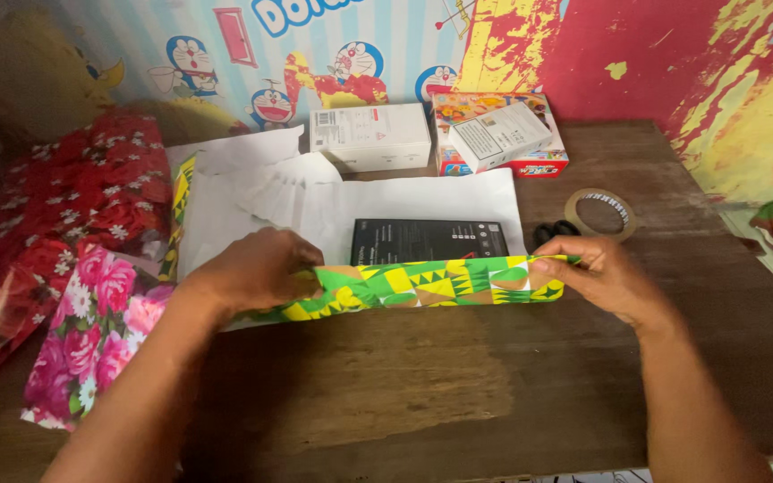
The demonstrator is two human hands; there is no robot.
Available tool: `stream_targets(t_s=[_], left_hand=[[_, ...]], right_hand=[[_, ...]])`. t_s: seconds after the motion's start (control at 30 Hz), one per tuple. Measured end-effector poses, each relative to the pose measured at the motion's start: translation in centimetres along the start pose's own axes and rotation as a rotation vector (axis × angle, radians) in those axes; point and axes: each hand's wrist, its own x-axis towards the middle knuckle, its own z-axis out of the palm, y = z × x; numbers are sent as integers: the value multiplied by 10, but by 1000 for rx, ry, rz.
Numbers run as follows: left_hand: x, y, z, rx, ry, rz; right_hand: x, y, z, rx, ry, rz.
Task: The person wraps a small rectangular box with green and yellow patterned wrapping paper. They fold the paper around the box, secure it with clear tape, trim excess paper with scissors, and fold the ends to complete the wrapping.
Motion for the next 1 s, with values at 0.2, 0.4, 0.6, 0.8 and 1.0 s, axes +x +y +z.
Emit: stream_targets(t_s=[0.2,0.4,0.6,0.8,1.0], left_hand=[[2,-23,5,-346,-49,103],[11,-13,-7,-413,-80,-356],[37,-13,-2,160,50,-82],[87,25,74,99,427,315],[88,26,84,-74,359,172]], right_hand=[[3,5,0,6,29,45],[8,8,10,52,40,100],[16,15,19,4,64,169],[17,21,21,59,97,213],[18,22,28,-69,221,126]])
